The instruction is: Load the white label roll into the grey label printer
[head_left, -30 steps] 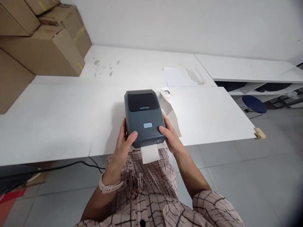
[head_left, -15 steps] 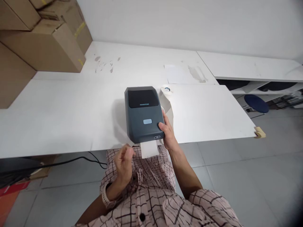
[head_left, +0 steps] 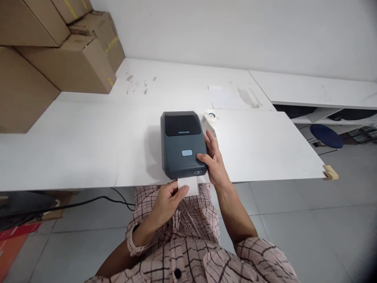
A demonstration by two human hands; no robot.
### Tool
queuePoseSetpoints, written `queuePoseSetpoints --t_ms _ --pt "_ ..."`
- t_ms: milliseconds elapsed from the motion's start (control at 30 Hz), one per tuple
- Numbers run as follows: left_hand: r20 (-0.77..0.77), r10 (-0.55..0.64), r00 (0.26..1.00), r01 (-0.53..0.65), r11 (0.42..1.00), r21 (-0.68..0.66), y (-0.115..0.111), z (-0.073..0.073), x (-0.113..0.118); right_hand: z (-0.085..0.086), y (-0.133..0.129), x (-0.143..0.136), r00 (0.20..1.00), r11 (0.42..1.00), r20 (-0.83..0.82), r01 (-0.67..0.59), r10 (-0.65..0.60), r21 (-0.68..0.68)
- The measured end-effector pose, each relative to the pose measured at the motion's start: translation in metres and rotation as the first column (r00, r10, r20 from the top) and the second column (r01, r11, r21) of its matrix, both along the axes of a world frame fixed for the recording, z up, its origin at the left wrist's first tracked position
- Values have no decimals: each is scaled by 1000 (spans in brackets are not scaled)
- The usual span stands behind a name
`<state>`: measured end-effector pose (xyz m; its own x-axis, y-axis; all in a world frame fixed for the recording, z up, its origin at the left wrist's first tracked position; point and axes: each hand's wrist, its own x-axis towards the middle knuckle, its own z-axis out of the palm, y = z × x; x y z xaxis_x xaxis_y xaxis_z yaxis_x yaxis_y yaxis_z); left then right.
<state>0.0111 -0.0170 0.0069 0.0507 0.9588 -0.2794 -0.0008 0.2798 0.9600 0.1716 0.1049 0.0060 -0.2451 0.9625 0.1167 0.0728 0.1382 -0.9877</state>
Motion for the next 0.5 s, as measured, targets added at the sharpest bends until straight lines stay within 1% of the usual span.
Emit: queuePoseSetpoints --t_ms 67,133,167,233,267,300,333,367,400,433,467,500 --pt "-84 -28 996 31 999 28 -2 -1 -7 11 4 -1 996 998 82 -41 38 43" --pt "-142 -19 990 26 998 53 -4 0 -15 20 7 -3 990 997 132 -62 56 42" --pt "-165 14 986 -3 997 71 -5 1 -19 24 7 -5 990 998 132 -60 56 28" --pt "-209 151 966 -125 983 133 -5 1 -27 29 8 -8 994 999 96 -42 43 -9" --pt "-226 250 941 -211 960 181 -4 1 -30 31 8 -10 997 999 73 -28 30 -25" --pt "-233 359 904 -301 920 251 -2 0 -32 33 8 -11 998 999 54 -18 20 -43" --pt "-222 462 859 -378 863 334 1 0 -33 34 8 -12 999 998 40 -14 17 -63" --pt "-199 537 820 -428 805 411 5 -1 -32 35 7 -13 999 997 28 -16 19 -82" --pt "-173 575 800 -447 763 467 9 -2 -30 36 6 -13 1000 995 18 -22 24 -96" --pt "-149 576 804 -444 748 493 12 -2 -27 35 4 -12 1000 994 9 -26 27 -105" --pt "-130 542 831 -423 766 484 15 -3 -24 34 0 -10 1000 994 2 -29 29 -109" --pt "-115 484 867 -391 805 446 17 -4 -21 31 -4 -7 1000 993 -2 -29 29 -112"
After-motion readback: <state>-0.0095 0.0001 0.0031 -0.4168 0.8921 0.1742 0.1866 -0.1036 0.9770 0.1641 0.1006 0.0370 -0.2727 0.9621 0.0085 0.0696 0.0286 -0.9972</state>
